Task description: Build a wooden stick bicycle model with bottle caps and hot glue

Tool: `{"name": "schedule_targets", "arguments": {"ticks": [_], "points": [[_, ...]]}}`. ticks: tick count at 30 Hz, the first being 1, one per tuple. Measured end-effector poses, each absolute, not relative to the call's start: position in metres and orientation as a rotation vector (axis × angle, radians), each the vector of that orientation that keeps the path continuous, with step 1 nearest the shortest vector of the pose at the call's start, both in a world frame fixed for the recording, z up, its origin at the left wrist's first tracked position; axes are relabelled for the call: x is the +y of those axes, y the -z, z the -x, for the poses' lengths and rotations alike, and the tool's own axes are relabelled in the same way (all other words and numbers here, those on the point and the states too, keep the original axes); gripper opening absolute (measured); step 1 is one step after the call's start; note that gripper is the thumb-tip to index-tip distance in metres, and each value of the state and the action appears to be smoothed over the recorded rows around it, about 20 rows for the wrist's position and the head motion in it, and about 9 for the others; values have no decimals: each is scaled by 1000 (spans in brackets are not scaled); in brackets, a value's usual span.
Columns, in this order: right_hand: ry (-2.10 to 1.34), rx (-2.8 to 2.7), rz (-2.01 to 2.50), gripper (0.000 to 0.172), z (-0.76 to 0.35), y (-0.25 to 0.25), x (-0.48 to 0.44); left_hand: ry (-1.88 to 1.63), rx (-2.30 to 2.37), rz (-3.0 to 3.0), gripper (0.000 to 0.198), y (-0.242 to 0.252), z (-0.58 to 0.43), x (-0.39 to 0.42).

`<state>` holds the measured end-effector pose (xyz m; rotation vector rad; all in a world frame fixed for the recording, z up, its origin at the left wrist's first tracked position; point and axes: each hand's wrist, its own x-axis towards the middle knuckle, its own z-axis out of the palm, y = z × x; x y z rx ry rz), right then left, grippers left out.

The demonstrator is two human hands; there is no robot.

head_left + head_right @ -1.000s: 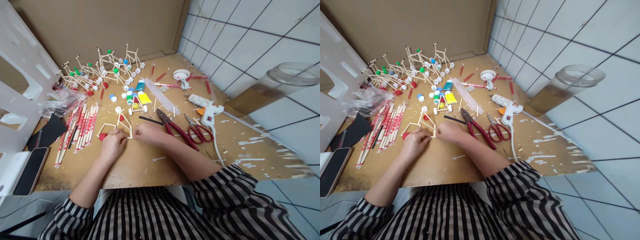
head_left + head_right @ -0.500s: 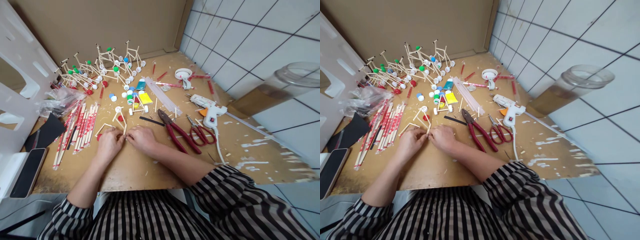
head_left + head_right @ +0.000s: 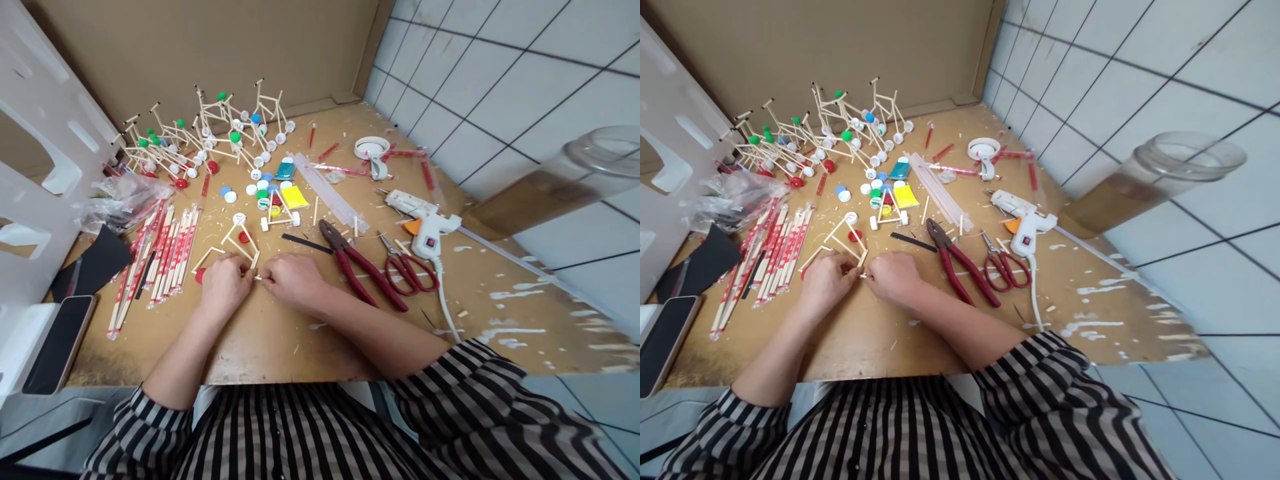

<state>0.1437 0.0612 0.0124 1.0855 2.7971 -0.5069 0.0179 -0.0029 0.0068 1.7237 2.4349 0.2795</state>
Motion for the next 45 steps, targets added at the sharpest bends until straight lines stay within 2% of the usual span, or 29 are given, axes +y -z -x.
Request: {"name": "schedule_targets", "arguments": {"ticks": [5,13,20,29,39,45], "points": [[559,2764,-1075,21,-150,-17,68,-230,2461,-1729,15,-12,-19,-1],[593,2983,-1158,24,-153,-7,90,-222,2347,-1921,14,-10,-12,-4],[1162,2956,-1300,19,-149,12,100,-252,2286,-2007,13,-5,-8,-7],[1429,2879,-1405,6,-143,15,102,-292,2235,-2021,15,-1,-7,-9],[1478,2858,-1202,12,-146,10,103,-389,2229,-1965,16,3,-6,-8],[1421,2904,-1135,10,-148,7,101,-365,2246,-1933,16,3,-7,-7]]}}
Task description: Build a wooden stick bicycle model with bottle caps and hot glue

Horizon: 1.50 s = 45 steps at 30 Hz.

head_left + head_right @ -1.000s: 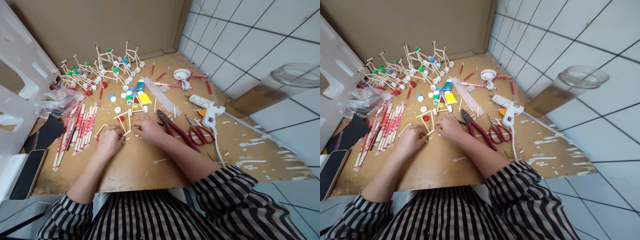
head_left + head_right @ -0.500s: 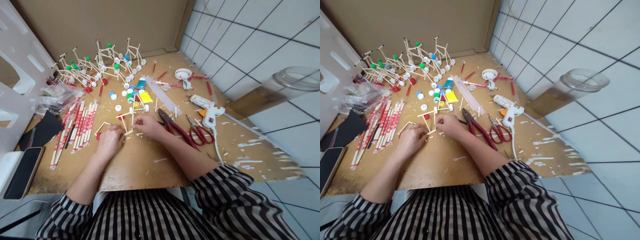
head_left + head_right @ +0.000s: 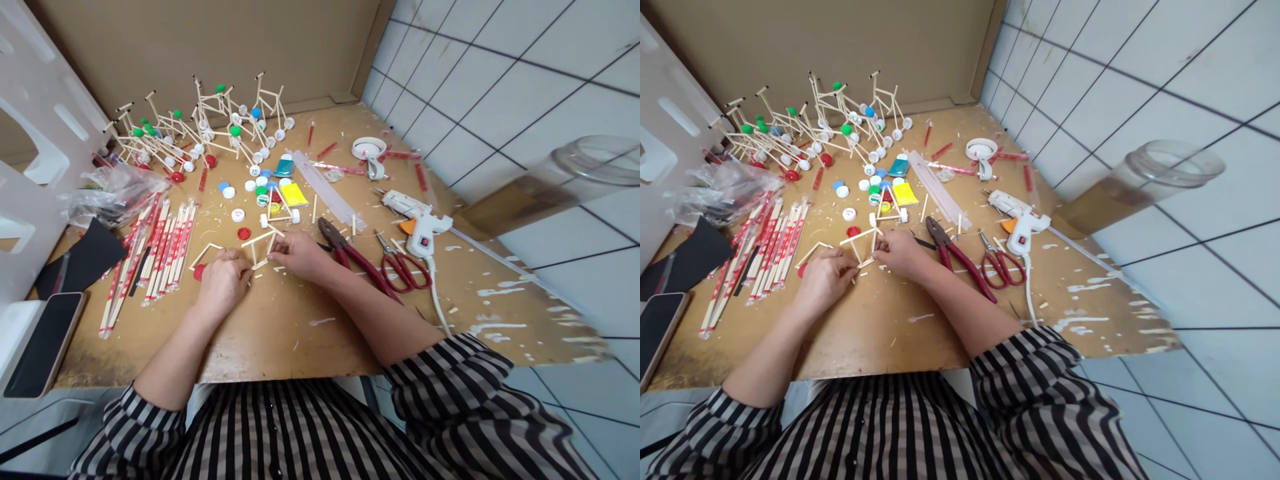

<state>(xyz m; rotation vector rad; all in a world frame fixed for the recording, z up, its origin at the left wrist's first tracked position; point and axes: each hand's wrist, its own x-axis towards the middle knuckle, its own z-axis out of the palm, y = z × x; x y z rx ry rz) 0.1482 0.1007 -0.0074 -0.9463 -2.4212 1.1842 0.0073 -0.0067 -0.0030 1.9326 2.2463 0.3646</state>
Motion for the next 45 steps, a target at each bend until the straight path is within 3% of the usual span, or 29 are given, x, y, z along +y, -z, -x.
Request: {"name": "schedule_targets", "arguments": {"ticks": [17,45], "points": [[-913,-2539,836,15,-151,16,102,-394,2207,-2004,19,10,-6,-4],[-918,-2507,785,18,-152,18,101,-473,2162,-2027,19,15,-5,-2]]}}
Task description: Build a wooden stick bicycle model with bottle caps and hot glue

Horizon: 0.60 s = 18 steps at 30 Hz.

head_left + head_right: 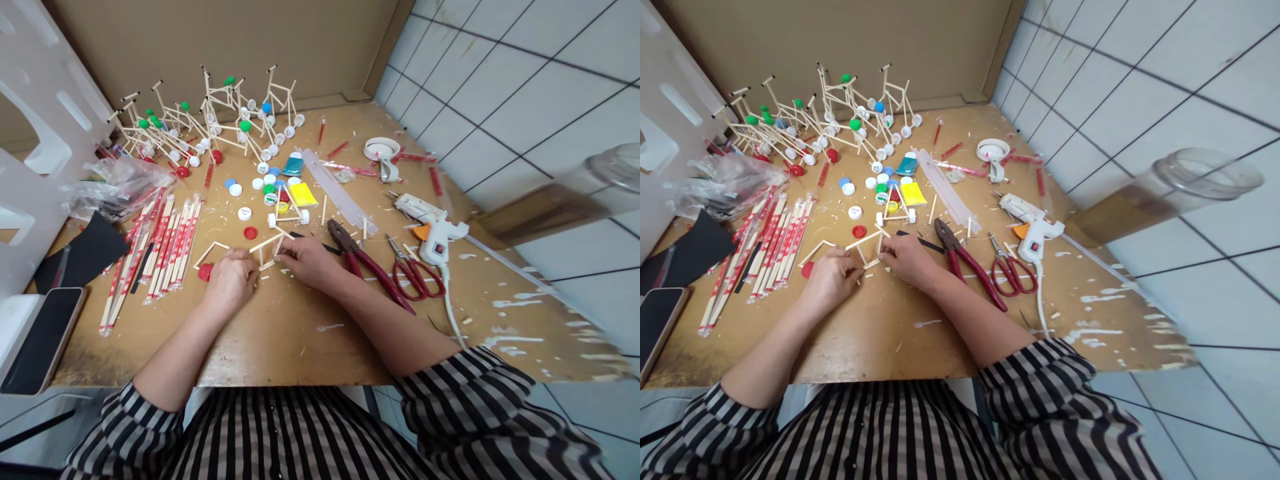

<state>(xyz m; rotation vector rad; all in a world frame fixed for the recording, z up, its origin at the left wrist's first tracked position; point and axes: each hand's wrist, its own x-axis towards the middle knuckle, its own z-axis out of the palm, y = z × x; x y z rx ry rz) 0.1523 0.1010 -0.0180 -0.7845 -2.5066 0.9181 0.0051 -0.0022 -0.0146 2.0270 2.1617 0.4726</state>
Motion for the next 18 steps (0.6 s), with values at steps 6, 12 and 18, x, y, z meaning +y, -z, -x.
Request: {"name": "schedule_targets", "arguments": {"ticks": [6,12,18], "points": [[-914,-2510,801,18,-151,18,101,-459,2169,-2045,20,15,-5,-2],[-897,-2532,833,19,-149,17,100,-428,2186,-2047,21,14,-6,-3],[-917,-2516,811,18,-151,17,101,-449,2163,-2016,20,11,-6,-3]]}}
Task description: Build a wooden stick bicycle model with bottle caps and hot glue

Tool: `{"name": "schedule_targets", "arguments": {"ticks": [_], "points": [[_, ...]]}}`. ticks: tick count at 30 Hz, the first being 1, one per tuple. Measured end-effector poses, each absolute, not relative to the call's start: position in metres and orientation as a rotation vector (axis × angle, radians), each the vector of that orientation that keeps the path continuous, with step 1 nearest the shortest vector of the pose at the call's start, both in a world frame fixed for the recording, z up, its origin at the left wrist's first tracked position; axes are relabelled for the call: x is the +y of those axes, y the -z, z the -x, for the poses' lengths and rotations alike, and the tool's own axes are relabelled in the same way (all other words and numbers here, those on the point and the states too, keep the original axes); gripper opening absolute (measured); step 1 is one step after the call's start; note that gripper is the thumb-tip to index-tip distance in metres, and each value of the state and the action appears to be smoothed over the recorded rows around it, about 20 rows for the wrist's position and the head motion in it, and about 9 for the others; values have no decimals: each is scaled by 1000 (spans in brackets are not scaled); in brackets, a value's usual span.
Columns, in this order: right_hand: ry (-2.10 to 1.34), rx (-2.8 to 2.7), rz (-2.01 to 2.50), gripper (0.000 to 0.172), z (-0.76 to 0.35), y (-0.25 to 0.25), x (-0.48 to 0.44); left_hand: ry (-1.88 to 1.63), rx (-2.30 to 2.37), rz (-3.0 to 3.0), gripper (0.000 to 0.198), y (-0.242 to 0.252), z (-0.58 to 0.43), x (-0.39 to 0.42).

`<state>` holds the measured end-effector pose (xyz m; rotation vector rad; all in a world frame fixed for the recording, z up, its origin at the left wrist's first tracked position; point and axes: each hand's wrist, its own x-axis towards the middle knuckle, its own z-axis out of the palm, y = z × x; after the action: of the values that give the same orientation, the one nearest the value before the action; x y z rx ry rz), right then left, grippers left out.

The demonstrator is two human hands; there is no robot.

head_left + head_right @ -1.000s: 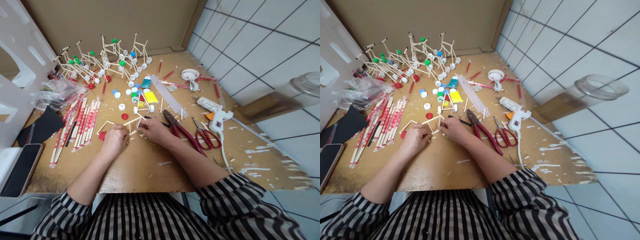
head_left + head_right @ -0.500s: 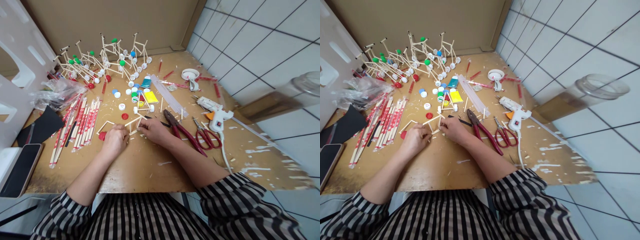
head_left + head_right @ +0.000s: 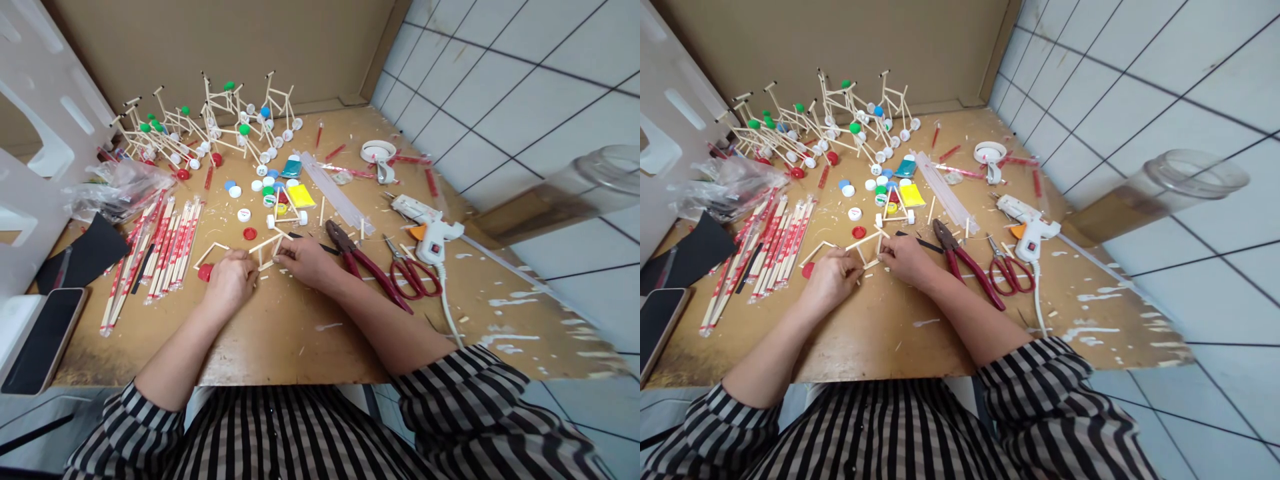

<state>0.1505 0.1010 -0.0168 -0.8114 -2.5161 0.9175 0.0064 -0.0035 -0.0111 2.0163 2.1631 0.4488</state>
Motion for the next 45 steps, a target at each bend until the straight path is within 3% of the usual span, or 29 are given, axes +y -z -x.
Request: {"name": "schedule_targets", "arguments": {"ticks": [20,45], "points": [[-1172,-2354,838,10,-152,15,100,-465,2193,-1990,19,12,-8,-5],[-840,-2538,790,18,-153,15,99,-385,2104,-1959,18,6,-1,6]]}}
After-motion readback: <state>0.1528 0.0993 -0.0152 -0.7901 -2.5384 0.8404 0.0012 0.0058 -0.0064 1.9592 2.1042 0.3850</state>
